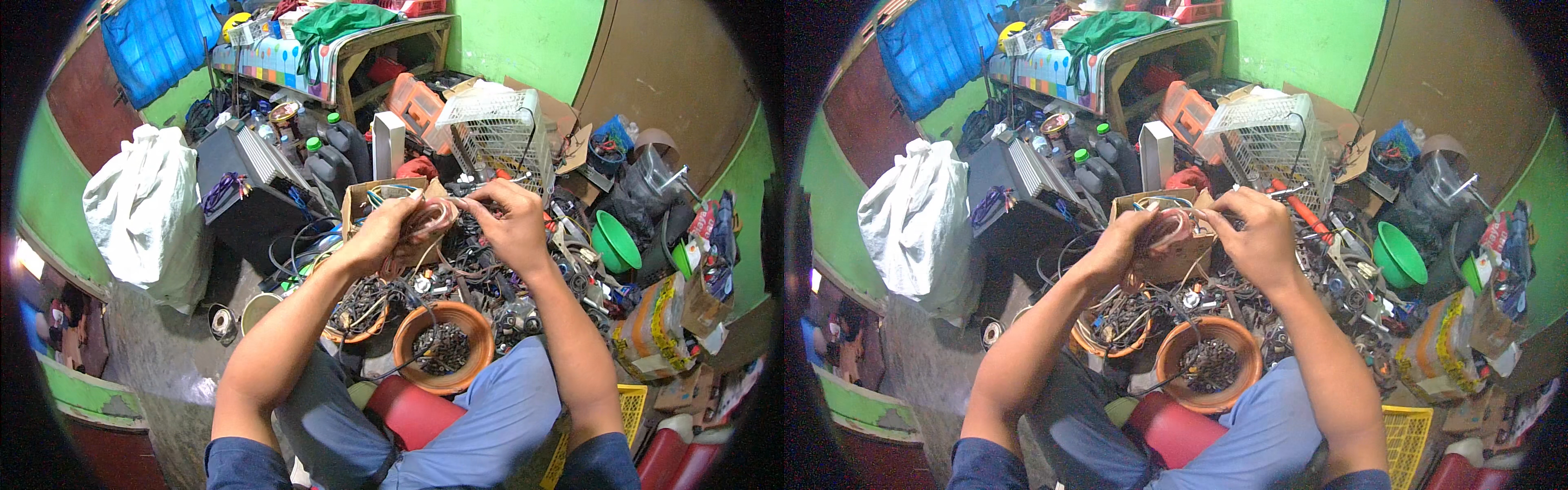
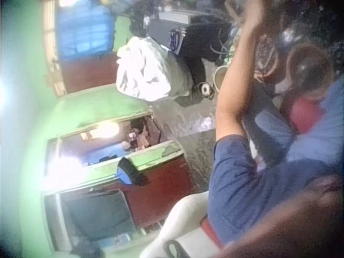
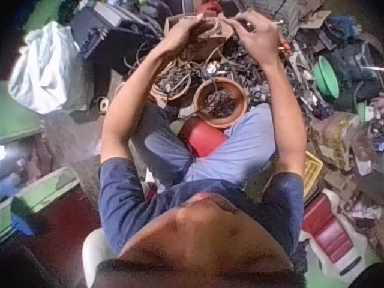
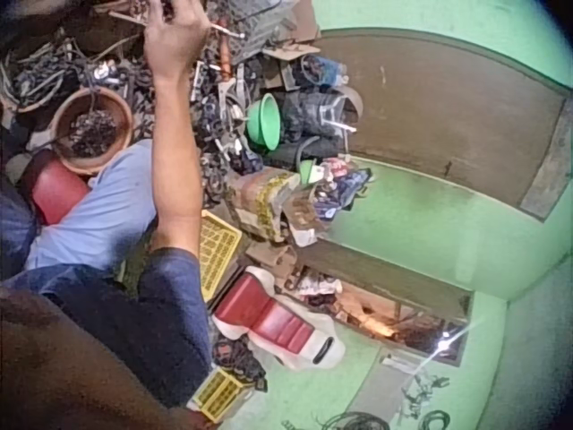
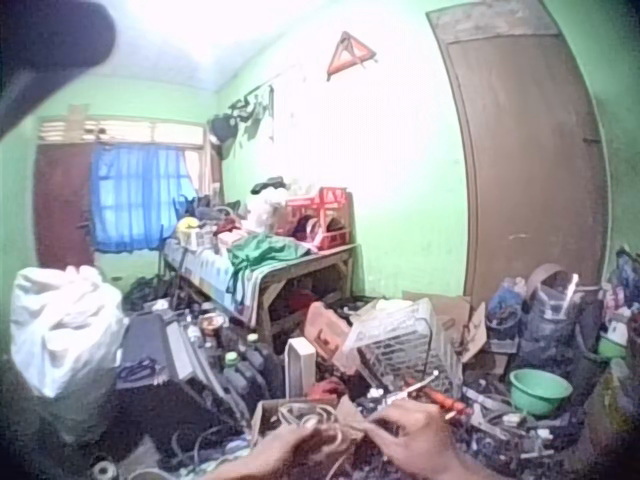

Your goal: The person sorts through various electrical wires and components in a cardboard box by hand, picking up different bundles and a small white plastic casing.

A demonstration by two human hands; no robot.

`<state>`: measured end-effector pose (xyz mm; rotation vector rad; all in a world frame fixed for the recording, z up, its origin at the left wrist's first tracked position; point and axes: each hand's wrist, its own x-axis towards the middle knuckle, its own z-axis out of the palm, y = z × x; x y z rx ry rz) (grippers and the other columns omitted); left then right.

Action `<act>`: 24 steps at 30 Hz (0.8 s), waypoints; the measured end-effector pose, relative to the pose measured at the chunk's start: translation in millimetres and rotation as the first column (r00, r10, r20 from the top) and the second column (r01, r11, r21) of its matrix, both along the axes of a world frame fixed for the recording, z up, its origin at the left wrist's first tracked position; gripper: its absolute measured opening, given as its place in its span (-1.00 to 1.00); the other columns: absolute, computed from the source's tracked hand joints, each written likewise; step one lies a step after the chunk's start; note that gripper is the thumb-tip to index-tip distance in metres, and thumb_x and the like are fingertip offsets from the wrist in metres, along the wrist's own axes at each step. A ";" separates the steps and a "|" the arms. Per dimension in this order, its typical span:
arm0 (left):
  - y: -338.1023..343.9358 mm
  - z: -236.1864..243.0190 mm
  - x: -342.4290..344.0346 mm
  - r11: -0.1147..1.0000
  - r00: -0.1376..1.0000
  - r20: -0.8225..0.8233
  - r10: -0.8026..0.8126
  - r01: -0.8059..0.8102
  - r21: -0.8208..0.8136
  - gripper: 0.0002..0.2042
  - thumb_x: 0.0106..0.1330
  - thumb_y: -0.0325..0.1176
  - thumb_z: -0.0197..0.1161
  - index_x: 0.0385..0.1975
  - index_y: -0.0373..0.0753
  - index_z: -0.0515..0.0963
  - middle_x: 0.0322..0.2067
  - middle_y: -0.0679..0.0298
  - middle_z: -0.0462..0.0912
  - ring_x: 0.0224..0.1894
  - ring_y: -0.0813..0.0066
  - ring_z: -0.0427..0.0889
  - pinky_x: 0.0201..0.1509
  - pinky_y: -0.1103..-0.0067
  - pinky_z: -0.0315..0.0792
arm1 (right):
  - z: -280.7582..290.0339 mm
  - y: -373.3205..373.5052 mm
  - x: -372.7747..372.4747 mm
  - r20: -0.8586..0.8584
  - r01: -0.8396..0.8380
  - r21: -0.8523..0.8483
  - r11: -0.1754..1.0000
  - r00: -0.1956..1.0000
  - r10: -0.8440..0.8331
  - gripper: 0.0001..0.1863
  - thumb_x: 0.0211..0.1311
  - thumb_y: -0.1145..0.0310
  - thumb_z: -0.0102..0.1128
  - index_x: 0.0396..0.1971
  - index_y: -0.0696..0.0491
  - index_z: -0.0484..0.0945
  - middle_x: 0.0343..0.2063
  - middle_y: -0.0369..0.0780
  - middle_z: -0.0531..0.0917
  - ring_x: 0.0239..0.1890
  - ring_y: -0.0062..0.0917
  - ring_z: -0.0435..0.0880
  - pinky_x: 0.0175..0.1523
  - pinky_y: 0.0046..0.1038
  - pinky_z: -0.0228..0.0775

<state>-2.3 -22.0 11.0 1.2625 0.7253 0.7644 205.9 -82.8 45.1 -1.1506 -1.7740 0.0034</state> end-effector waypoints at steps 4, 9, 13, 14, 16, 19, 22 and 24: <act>-4.7 9.6 2.6 0.997 0.998 0.064 -0.001 0.006 -0.074 -0.55 0.55 0.05 -0.08 -0.16 -0.23 0.59 -0.49 0.47 0.51 -0.52 0.74 0.38 -0.46 0.70 0.27 | -8.1 0.9 -3.8 0.020 -0.030 0.006 1.000 0.999 0.030 -0.90 0.12 0.44 0.37 -0.40 0.13 0.66 -0.43 -0.11 0.68 -0.38 -0.22 0.68 -0.26 -0.27 0.47; -10.9 15.8 8.0 0.999 0.998 0.056 0.002 -0.005 0.048 -0.55 0.53 0.08 -0.04 -0.09 -0.21 0.57 -0.43 0.54 0.45 -0.45 0.80 0.32 -0.39 0.75 0.22 | -10.2 -0.3 -7.7 0.021 -0.044 -0.009 0.999 0.999 0.044 -0.88 0.17 0.48 0.29 -0.29 0.16 0.65 -0.43 -0.08 0.66 -0.38 -0.19 0.68 -0.26 -0.27 0.50; -3.8 7.5 10.9 0.995 0.990 0.130 0.052 -0.063 0.079 -0.53 0.50 0.07 0.03 0.12 -0.20 0.48 -0.57 0.57 0.26 -0.62 0.80 0.19 -0.61 0.72 0.07 | -14.5 0.0 -14.9 -0.014 -0.030 0.046 0.999 0.999 0.031 -0.87 0.16 0.52 0.28 -0.27 0.18 0.65 -0.43 -0.06 0.66 -0.39 -0.21 0.70 -0.27 -0.29 0.51; -3.9 7.2 12.0 0.988 0.992 0.113 0.051 -0.067 0.139 -0.54 0.49 0.05 0.05 0.12 -0.20 0.49 -0.56 0.57 0.28 -0.61 0.81 0.19 -0.60 0.72 0.07 | -12.4 -1.9 -17.3 -0.036 -0.023 0.037 0.999 0.999 0.025 -0.86 0.16 0.53 0.28 -0.27 0.19 0.66 -0.43 -0.06 0.67 -0.38 -0.22 0.70 -0.27 -0.30 0.52; -3.2 5.3 13.6 0.968 0.994 0.092 0.055 -0.076 0.239 -0.56 0.49 0.01 0.09 0.10 -0.22 0.49 -0.53 0.57 0.32 -0.60 0.81 0.21 -0.58 0.73 0.08 | -9.7 -4.3 -19.7 -0.063 -0.015 0.037 0.999 0.998 0.017 -0.85 0.16 0.55 0.28 -0.26 0.20 0.66 -0.42 -0.05 0.68 -0.37 -0.22 0.71 -0.26 -0.31 0.53; -0.6 -1.3 17.9 0.948 0.992 0.096 0.080 -0.106 0.299 -0.60 0.49 -0.03 0.11 0.09 -0.23 0.50 -0.48 0.55 0.40 -0.57 0.83 0.24 -0.55 0.73 0.12 | -9.0 -7.0 -22.2 -0.087 -0.004 0.040 0.999 0.996 0.007 -0.85 0.16 0.56 0.27 -0.25 0.22 0.65 -0.38 -0.04 0.69 -0.35 -0.23 0.73 -0.25 -0.32 0.54; -2.4 -6.9 21.7 0.945 0.986 0.106 0.132 -0.158 0.288 -0.62 0.50 -0.05 0.12 0.05 -0.25 0.51 -0.43 0.53 0.46 -0.53 0.83 0.30 -0.51 0.74 0.18 | -10.8 -11.2 -27.7 -0.109 0.003 0.004 1.000 0.994 -0.003 -0.84 0.18 0.56 0.26 -0.23 0.24 0.65 -0.35 -0.02 0.70 -0.34 -0.22 0.73 -0.24 -0.33 0.55; 1.7 -16.2 25.0 0.922 0.975 0.132 0.181 -0.215 0.322 -0.63 0.50 -0.05 0.11 0.02 -0.25 0.52 -0.42 0.51 0.49 -0.50 0.81 0.35 -0.46 0.74 0.25 | -10.0 -12.9 -31.5 -0.098 -0.016 -0.010 1.000 0.995 0.015 -0.82 0.18 0.56 0.26 -0.20 0.24 0.66 -0.34 0.00 0.70 -0.33 -0.22 0.74 -0.24 -0.33 0.56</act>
